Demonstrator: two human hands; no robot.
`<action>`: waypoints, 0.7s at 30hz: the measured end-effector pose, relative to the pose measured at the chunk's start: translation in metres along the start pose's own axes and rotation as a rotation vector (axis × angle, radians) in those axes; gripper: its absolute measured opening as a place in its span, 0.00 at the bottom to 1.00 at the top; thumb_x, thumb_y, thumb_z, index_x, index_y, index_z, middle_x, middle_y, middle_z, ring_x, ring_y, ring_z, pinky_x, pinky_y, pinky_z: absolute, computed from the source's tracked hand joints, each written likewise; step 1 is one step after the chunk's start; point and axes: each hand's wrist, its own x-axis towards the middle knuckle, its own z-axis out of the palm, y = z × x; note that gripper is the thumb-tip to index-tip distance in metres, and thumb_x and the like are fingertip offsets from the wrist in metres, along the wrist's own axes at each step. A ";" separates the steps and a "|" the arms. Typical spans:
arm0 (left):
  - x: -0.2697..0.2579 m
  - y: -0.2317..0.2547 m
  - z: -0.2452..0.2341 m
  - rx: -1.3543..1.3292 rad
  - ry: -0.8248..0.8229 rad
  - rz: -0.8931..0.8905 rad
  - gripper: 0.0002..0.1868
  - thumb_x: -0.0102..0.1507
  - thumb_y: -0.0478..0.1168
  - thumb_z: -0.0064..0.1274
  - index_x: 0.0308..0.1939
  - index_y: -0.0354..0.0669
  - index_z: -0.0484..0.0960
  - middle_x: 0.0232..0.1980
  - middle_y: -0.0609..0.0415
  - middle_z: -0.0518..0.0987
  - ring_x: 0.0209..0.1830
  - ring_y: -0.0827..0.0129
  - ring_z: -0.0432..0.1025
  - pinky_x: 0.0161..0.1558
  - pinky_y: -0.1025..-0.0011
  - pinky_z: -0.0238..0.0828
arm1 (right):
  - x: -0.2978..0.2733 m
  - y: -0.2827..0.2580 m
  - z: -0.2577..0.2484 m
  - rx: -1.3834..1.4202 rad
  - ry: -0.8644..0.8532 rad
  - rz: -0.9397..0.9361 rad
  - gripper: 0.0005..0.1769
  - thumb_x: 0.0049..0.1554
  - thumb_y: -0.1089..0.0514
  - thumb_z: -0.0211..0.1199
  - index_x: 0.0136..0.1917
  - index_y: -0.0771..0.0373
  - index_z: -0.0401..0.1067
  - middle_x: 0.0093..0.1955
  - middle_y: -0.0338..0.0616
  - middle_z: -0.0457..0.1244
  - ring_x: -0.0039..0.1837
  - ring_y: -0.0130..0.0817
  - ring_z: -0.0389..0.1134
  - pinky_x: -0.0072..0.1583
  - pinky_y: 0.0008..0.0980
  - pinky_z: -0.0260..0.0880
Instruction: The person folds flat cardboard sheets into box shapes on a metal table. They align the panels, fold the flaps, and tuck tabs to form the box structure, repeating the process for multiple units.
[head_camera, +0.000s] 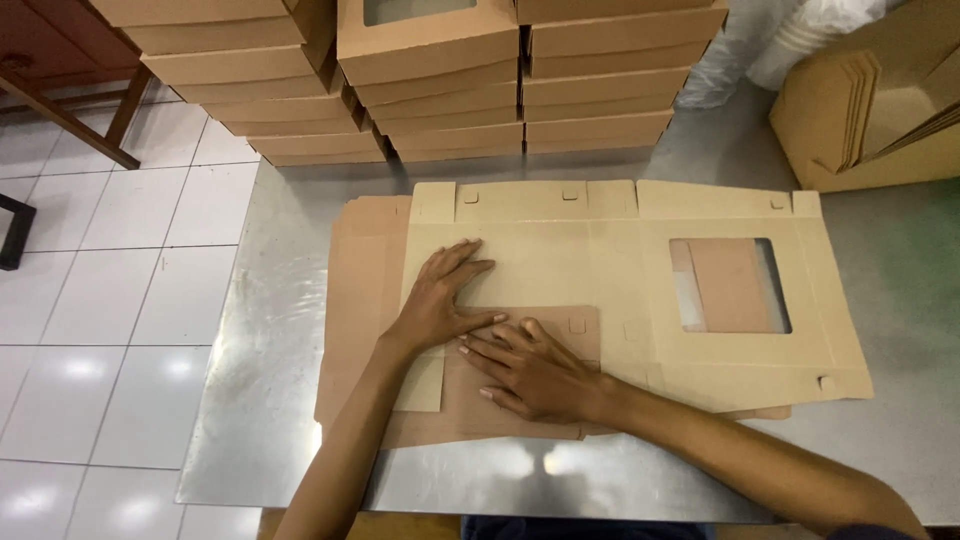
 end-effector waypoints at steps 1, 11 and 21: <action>-0.001 0.000 0.000 -0.003 0.009 0.003 0.38 0.51 0.49 0.73 0.64 0.48 0.77 0.73 0.42 0.68 0.76 0.45 0.58 0.76 0.40 0.43 | -0.004 0.000 -0.003 -0.008 -0.004 -0.003 0.31 0.67 0.42 0.40 0.76 0.59 0.58 0.71 0.47 0.59 0.67 0.50 0.56 0.59 0.50 0.50; -0.003 0.007 -0.004 -0.003 -0.010 -0.015 0.38 0.53 0.52 0.72 0.64 0.46 0.77 0.73 0.40 0.68 0.76 0.44 0.58 0.77 0.40 0.41 | -0.061 0.013 -0.034 0.011 -0.189 0.267 0.28 0.66 0.39 0.40 0.77 0.44 0.57 0.76 0.55 0.48 0.77 0.58 0.44 0.64 0.55 0.45; -0.006 -0.014 0.011 0.067 0.087 0.150 0.37 0.55 0.58 0.68 0.63 0.46 0.77 0.76 0.47 0.65 0.78 0.53 0.56 0.75 0.48 0.46 | -0.126 0.021 -0.074 0.191 -0.393 0.587 0.32 0.65 0.36 0.37 0.81 0.26 0.42 0.86 0.38 0.18 0.85 0.44 0.17 0.73 0.63 0.28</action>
